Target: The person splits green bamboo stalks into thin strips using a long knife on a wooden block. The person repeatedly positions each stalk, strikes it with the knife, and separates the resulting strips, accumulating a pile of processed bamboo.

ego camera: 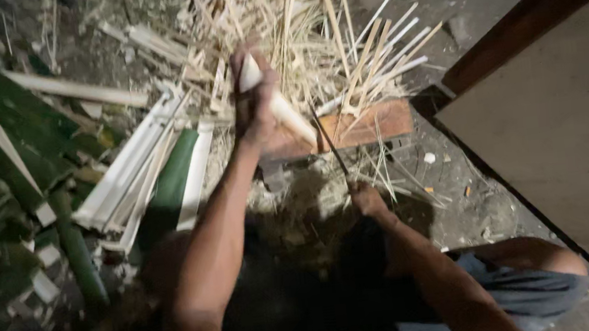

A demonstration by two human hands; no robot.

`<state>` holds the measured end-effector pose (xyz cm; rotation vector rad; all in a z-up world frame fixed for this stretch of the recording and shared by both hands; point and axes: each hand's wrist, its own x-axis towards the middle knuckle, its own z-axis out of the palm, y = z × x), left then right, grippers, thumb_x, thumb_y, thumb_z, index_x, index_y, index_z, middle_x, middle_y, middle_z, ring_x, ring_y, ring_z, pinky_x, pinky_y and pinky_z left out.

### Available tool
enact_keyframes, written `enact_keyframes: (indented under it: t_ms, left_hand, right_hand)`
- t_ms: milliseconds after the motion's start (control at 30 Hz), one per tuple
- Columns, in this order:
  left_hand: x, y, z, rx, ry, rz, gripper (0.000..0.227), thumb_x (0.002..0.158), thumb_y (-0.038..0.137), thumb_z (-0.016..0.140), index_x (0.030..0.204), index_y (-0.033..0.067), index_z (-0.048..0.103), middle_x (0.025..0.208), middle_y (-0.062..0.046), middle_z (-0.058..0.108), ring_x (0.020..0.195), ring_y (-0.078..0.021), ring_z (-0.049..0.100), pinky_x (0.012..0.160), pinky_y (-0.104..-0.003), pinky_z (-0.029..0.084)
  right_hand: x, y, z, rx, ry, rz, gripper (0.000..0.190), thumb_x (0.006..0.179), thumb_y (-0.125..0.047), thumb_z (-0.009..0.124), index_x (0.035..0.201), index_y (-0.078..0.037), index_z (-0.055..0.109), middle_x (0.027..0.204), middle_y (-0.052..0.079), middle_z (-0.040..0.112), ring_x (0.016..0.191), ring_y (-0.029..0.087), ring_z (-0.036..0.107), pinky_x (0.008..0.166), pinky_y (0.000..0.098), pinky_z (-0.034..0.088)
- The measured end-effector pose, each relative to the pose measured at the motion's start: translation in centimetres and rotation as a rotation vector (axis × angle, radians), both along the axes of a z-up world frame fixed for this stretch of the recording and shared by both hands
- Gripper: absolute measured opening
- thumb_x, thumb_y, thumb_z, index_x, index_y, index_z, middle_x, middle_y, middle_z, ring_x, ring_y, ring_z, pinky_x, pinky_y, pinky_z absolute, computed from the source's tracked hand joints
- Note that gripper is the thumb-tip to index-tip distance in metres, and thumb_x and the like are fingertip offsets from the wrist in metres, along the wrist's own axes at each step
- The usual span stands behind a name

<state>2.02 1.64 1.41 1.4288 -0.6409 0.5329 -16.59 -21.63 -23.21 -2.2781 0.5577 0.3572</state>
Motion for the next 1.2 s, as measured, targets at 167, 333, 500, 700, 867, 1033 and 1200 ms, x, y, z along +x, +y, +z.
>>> enact_keyframes:
  t_ms: [167, 333, 500, 700, 867, 1033, 1200]
  left_hand:
    - [0.0, -1.0, -1.3, 0.208, 0.147, -0.103, 0.058, 0.102, 0.023, 0.077, 0.139, 0.0093, 0.034, 0.122, -0.017, 0.052, 0.102, -0.0293, 0.06, 0.089, -0.044, 0.059]
    - [0.7, -2.9, -3.9, 0.04, 0.273, -0.069, 0.065, 0.091, 0.034, 0.081, 0.132, 0.0092, 0.037, 0.117, -0.013, 0.062, 0.102, -0.0245, 0.071, 0.089, -0.038, 0.066]
    - [1.2, -2.6, -5.9, 0.006, 0.212, 0.009, 0.064, 0.095, 0.034, 0.081, 0.135, 0.0084, 0.038, 0.119, -0.014, 0.061, 0.106, -0.0257, 0.068, 0.091, -0.038, 0.066]
    - [1.4, -3.5, -6.6, -0.032, 0.346, 0.211, 0.071, 0.091, 0.041, 0.08, 0.139, 0.004, 0.042, 0.115, -0.013, 0.067, 0.102, -0.0255, 0.071, 0.088, -0.039, 0.064]
    - [1.5, -4.0, -7.8, 0.024, 0.354, 0.32, 0.079, 0.093, 0.043, 0.08, 0.146, 0.002, 0.039, 0.118, -0.015, 0.069, 0.104, -0.0293, 0.071, 0.094, -0.046, 0.061]
    - [2.7, -3.3, -9.3, -0.075, 0.359, 0.254, 0.078, 0.098, 0.042, 0.075, 0.152, 0.0037, 0.033, 0.126, -0.016, 0.065, 0.112, -0.0307, 0.069, 0.099, -0.048, 0.06]
    - [3.1, -3.5, -14.9, 0.083, 0.544, 0.196, 0.076, 0.095, 0.044, 0.071, 0.149, 0.0041, 0.036, 0.122, -0.015, 0.065, 0.102, -0.0271, 0.071, 0.088, -0.044, 0.063]
  right_hand:
    - [-1.5, 2.7, 6.8, 0.205, -0.189, -0.043, 0.044, 0.108, -0.044, 0.043, 0.099, -0.004, 0.06, 0.063, 0.003, 0.052, 0.058, 0.014, 0.047, 0.053, 0.0359, 0.041]
    - [-2.6, 5.5, 9.3, 0.33, -0.393, -0.05, 0.047, 0.109, -0.046, 0.042, 0.099, -0.003, 0.059, 0.064, 0.004, 0.05, 0.058, 0.015, 0.045, 0.052, 0.0368, 0.04]
    - [0.0, 3.7, 3.1, 0.082, -0.141, -0.042, 0.05, 0.109, -0.048, 0.04, 0.103, -0.003, 0.061, 0.065, 0.008, 0.053, 0.06, 0.02, 0.049, 0.054, 0.0401, 0.043]
    - [0.4, 2.2, 4.6, 0.031, -0.22, 0.035, 0.054, 0.108, -0.051, 0.039, 0.107, -0.003, 0.062, 0.066, 0.013, 0.057, 0.061, 0.027, 0.054, 0.057, 0.0441, 0.045]
    - [-0.6, 6.4, 6.5, 0.232, -0.338, -0.026, 0.058, 0.107, -0.054, 0.036, 0.111, -0.002, 0.06, 0.067, 0.012, 0.056, 0.061, 0.025, 0.054, 0.056, 0.0436, 0.047]
    - [0.4, 4.3, -0.7, 0.17, -0.117, -0.116, 0.059, 0.107, -0.056, 0.037, 0.11, -0.003, 0.063, 0.07, 0.012, 0.058, 0.061, 0.024, 0.054, 0.055, 0.0435, 0.046]
    - [0.5, 0.1, -8.4, 0.075, -0.124, -0.065, 0.06, 0.106, -0.056, 0.039, 0.104, -0.004, 0.068, 0.073, 0.013, 0.062, 0.063, 0.026, 0.057, 0.058, 0.043, 0.045]
